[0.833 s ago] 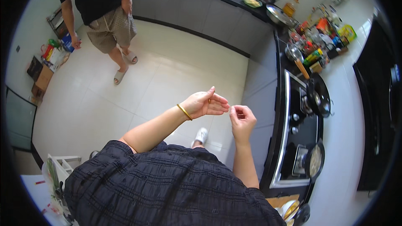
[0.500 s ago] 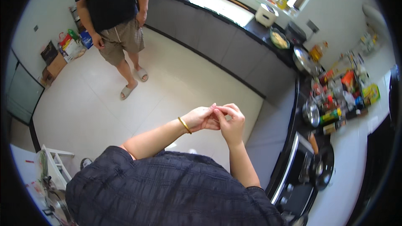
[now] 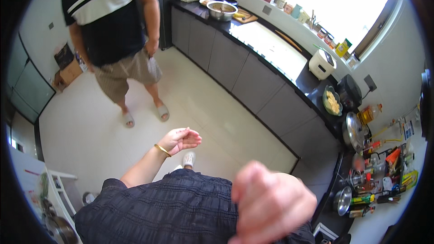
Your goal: The person washes green vegetables in a sink, then moves to a wooden cutting board to chop them with a cleaver. They transfer the chopped greens into a small white bowl. The person then retrieves a green onion, chops it into small pieces, and adds it to the same bowl.
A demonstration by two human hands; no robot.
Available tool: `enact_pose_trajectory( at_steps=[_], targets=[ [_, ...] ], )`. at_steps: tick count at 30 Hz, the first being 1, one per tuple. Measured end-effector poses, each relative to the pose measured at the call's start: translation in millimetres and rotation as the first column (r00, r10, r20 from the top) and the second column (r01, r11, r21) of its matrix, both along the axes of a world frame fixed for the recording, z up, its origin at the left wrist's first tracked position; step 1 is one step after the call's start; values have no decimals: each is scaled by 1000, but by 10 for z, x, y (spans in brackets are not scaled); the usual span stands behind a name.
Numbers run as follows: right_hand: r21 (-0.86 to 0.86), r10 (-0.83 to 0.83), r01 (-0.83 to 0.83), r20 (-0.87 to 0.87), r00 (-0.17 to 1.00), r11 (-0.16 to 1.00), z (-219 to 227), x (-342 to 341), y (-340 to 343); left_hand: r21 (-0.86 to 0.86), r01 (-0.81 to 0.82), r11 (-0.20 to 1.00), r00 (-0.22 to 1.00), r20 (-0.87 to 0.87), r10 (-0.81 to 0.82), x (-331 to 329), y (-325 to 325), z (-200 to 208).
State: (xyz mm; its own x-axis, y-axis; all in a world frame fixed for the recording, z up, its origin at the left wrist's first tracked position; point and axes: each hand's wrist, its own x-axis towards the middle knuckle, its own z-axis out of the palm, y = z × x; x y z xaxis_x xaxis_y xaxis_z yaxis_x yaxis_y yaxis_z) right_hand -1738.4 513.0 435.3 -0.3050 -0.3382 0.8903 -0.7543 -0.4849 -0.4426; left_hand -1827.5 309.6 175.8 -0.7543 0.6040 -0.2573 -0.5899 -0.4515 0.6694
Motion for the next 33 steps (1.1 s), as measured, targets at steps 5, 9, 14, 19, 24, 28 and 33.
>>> enact_pose_trajectory(
  at_steps=[5, 9, 14, 19, 24, 28, 33],
  targets=[
    [-159, -133, 115, -110, 985, 981, 184, -964, -66, -53, 84, 995, 996, -23, -86, -1425, 37, 158],
    [38, -78, 83, -138, 987, 996, 178, -1837, 248, -34, 96, 995, 995, -3, -96, -2330, 181, 155],
    [-20, -239, 238, -65, 969, 971, -12, -2651, 648, 11, 151, 988, 988, 4, -152, -3282, 701, 188],
    [44, -391, 390, 27, 920, 920, -477, -3587, 1404, -21, 142, 990, 990, -11, -143, -4181, 1177, 87],
    [283, -625, 562, 447, 639, 777, -1189, -4509, 2257, -74, 54, 996, 997, -44, -58, -5087, 1374, 79],
    [424, -674, 546, 609, 419, 722, -1563, -5107, 2647, -84, -2, 996, 1000, -1, 1, -5722, 1744, -26],
    [547, -806, 624, 536, 251, 558, -1684, -5902, 3078, -137, 148, 979, 985, 105, -134, -6368, 2168, -163]
  ],
)
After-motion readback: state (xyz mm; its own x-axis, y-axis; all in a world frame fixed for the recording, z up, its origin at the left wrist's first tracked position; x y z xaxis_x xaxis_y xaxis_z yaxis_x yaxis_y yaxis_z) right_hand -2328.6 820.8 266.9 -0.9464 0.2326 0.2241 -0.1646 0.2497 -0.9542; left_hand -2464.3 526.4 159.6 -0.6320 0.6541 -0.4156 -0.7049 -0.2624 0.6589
